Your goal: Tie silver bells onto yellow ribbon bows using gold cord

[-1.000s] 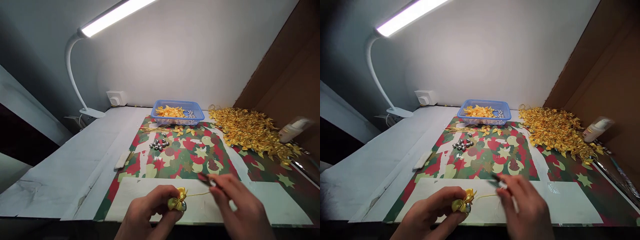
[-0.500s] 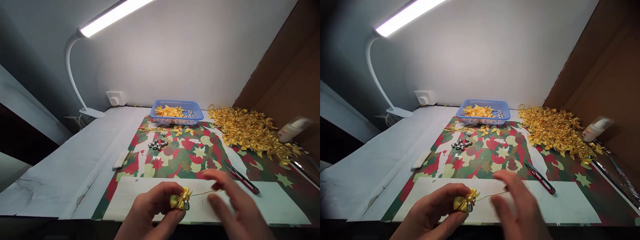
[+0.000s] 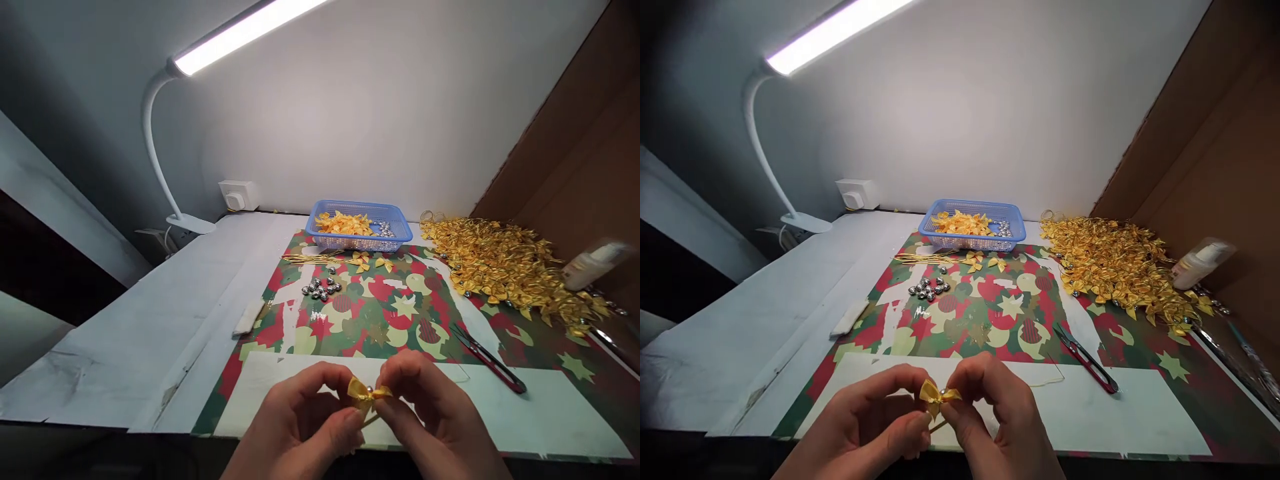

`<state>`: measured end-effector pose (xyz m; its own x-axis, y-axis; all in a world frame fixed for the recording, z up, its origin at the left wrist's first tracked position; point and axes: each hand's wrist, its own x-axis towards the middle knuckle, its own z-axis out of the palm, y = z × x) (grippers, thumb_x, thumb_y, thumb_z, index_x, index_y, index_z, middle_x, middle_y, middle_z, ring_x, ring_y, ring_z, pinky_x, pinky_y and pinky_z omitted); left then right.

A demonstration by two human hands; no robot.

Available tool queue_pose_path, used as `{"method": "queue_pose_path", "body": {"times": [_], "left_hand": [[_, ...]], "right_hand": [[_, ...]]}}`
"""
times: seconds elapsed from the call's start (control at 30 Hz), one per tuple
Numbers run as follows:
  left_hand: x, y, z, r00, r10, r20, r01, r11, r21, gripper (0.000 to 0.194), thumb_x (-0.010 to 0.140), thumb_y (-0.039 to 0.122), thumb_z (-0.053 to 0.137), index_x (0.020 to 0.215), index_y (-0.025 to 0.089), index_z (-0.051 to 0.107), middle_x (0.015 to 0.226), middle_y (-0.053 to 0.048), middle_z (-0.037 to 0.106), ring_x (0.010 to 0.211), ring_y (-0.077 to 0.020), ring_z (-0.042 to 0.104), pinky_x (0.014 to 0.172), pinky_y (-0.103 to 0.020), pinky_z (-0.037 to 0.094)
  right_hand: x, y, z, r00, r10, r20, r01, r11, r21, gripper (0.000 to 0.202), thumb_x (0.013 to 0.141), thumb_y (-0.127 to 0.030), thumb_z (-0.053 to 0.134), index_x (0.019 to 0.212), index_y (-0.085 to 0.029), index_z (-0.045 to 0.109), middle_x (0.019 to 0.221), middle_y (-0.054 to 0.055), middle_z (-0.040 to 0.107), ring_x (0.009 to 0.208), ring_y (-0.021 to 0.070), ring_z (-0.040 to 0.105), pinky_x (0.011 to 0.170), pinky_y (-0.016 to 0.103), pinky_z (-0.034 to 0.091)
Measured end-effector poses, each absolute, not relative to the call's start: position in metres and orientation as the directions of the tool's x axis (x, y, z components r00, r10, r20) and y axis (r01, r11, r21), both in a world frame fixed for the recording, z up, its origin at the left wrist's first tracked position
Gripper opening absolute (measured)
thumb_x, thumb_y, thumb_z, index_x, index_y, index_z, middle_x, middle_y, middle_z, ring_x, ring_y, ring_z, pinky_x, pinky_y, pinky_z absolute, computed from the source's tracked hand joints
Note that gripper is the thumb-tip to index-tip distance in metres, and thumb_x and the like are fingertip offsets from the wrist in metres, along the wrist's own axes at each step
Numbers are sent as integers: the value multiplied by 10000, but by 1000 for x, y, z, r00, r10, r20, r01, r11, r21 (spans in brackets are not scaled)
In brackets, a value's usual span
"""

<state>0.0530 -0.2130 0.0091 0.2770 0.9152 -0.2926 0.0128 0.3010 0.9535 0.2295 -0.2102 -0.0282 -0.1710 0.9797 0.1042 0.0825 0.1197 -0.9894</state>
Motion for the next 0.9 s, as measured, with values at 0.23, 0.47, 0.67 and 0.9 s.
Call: {"method": "queue_pose_path", "body": {"times": [0.23, 0.47, 0.67, 0.9], "left_hand": [[57, -217, 0, 131, 980, -151, 25, 149, 989, 139, 846, 331, 684, 829, 195, 661, 698, 1, 658, 674, -172, 614, 653, -263, 538], [59, -215, 0, 162, 983, -84, 290, 34, 957, 175, 874, 279, 612, 713, 211, 611, 650, 31, 574, 611, -144, 570, 595, -215, 498], [55, -211, 9, 245, 938, -246, 190, 203, 961, 125, 885, 300, 583, 819, 193, 588, 621, 51, 535, 598, -131, 513, 595, -216, 452], [64, -214, 13, 118, 973, -197, 160, 177, 971, 110, 839, 309, 659, 808, 212, 621, 666, 21, 642, 634, -155, 584, 613, -231, 489]], "right_hand": [[226, -208, -26, -206, 977, 56, -53, 45, -998, 275, 885, -493, 641, 949, -228, 673, 802, 16, 694, 728, 167, 687, 669, 240, 550], [224, -207, -34, -116, 957, 267, 271, 289, -918, 230, 957, -337, 524, 784, -220, 622, 671, -23, 615, 588, 118, 557, 561, 201, 440], [223, -208, -32, -48, 984, 170, 153, 175, -973, 250, 970, -456, 491, 989, -243, 620, 763, -7, 638, 664, 131, 625, 590, 193, 480], [226, -207, -32, -209, 971, 114, 147, 146, -978, 229, 912, -408, 574, 836, -207, 653, 708, -2, 642, 664, 150, 626, 636, 223, 497]]}}
